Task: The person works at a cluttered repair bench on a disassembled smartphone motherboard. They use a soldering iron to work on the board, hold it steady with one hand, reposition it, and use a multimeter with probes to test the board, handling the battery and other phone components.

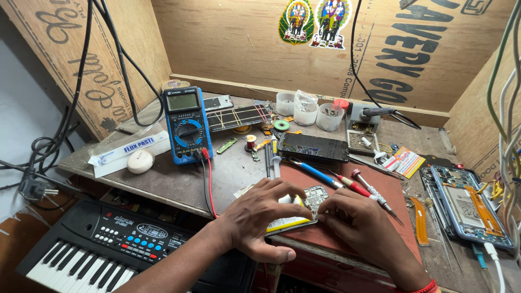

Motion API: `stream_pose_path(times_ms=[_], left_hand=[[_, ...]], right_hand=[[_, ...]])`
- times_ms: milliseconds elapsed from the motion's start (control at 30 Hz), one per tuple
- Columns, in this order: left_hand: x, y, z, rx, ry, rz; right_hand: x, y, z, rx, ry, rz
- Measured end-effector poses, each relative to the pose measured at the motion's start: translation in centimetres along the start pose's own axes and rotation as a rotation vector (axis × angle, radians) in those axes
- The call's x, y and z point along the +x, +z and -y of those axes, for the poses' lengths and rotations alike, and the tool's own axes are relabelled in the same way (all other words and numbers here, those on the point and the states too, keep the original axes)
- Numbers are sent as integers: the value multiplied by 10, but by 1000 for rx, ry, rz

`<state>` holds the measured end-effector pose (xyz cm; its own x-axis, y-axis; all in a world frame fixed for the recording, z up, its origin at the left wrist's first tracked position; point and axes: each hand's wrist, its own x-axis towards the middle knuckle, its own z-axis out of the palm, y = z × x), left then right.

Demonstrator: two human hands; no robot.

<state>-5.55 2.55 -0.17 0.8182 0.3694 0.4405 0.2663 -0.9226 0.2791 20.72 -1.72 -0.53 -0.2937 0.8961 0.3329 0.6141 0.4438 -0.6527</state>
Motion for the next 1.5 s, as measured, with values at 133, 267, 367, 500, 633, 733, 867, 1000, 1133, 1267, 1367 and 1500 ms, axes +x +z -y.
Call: stream_pose_path(times_ms=[133,267,367,500,633,733,867,1000,1133,1267,1367,1500], left_hand=[[-2,-2,0,12,60,-9],[-1,0,-1,41,92,2],[-1,-1,-1,61,95,-4],[-2,0,-1,14,67,1],[-1,1,-1,10,65,-2],[-1,1,0,21,67,-2],[-2,2,0,4,47,-8],[-2,2,1,8,70,-24],[-3,2,1,-13,51,-22],[-4,2,2,-19,55,-29],[-4,3,0,15,109,-62],[-5,2,-1,8,115,-51]], right_hand=[[0,0,-1,-7,-37,-19],[0,0,-1,21,-60,-20],[1,0,0,89,-56,-20],[-1,-1,1,22,94,-48],[-2,-2,1,46,28,-59],[-2,-1,-1,67,-39,-63],[-2,-1,-3,48,-55,-49],[-3,-1,-4,12,-70,-47],[-3,0,-4,4,-93,-46],[-4,0,-4,-22,-72,-35],[-4,0,-3,-17,-76,-40],[-4,0,-2,-22,-67,-42]])
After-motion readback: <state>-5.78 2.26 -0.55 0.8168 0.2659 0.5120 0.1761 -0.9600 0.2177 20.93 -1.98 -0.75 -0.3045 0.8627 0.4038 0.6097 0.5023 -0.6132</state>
